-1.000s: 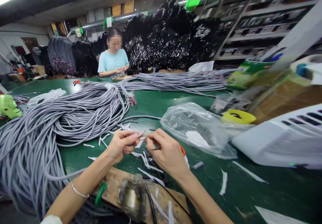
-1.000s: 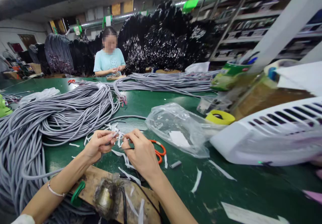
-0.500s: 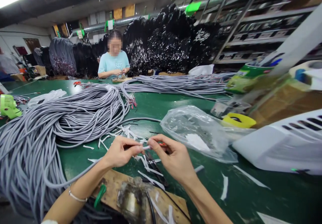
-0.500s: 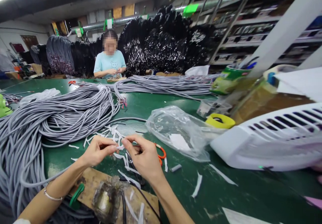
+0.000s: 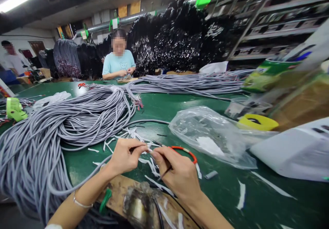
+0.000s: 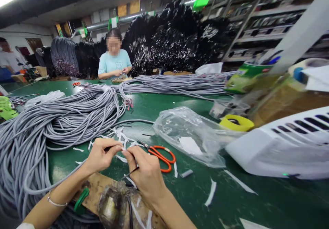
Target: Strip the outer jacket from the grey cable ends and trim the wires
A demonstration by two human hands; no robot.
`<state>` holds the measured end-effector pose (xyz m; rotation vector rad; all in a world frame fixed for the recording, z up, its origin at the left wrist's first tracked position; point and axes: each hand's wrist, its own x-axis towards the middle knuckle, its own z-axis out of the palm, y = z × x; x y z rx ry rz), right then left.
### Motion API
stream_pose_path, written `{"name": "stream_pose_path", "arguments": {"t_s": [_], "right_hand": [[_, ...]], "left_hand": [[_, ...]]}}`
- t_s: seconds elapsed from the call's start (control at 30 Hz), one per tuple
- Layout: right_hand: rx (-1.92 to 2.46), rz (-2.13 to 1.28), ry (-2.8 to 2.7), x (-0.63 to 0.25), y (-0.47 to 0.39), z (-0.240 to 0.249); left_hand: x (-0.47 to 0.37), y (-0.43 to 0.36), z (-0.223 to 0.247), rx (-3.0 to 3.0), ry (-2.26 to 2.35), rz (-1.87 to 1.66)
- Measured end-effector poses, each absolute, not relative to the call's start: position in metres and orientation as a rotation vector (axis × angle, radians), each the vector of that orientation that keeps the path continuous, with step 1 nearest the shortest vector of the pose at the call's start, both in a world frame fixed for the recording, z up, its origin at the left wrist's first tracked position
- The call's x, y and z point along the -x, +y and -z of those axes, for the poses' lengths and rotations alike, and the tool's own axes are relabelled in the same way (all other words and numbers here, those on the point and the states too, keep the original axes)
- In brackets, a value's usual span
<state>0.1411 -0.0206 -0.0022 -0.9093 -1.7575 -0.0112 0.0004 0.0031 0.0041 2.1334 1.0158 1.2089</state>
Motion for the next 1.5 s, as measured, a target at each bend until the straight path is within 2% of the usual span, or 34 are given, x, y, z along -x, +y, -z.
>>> {"name": "stream_pose_path", "arguments": {"t_s": [0.1, 0.3, 0.43, 0.53, 0.7, 0.87, 0.93, 1.03, 1.2, 1.33, 1.5], "right_hand": [[1.026, -0.216, -1.706, -0.145, -0.014, 0.003], [0.997, -1.037, -1.558, -0.140, -0.012, 0.005], [0.924, -1.249, -1.502, -0.136, -0.016, 0.009], [0.965, -1.141, -1.473, -0.136, -0.019, 0.007], [1.021, -0.890, -1.536, -0.139, -0.019, 0.000], [1.090, -0.885, -1.520, -0.135, -0.013, 0.006], [1.094, -0.948, -1.603, -0.131, -0.010, 0.012], [1.107, -0.978, -1.660, -0.133, -0.005, 0.016], [1.246, -0.606, -1.555, -0.146, -0.006, 0.006], [1.154, -0.356, -1.680, -0.140, -0.016, 0.001], [1.104, -0.301, -1.723, -0.135, -0.021, 0.004]], "left_hand": [[0.000, 0.000, -0.006, -2.327, 0.876, -1.226], [0.002, -0.001, -0.007, -2.362, 0.704, -1.332], [0.002, -0.001, -0.008, -2.353, 0.884, -1.466], [0.002, -0.001, -0.006, -2.403, 1.004, -1.454], [0.003, -0.001, -0.001, -2.470, 1.061, -1.237], [0.001, -0.005, -0.003, -2.499, 0.870, -1.081], [-0.001, -0.007, -0.006, -2.401, 0.794, -1.148], [0.000, -0.006, -0.008, -2.136, 0.938, -1.268], [0.001, 0.000, -0.008, -1.718, 0.984, -1.165], [-0.002, 0.003, -0.009, -1.519, 0.877, -1.099], [-0.004, 0.002, -0.011, -1.495, 0.836, -1.032]]}}
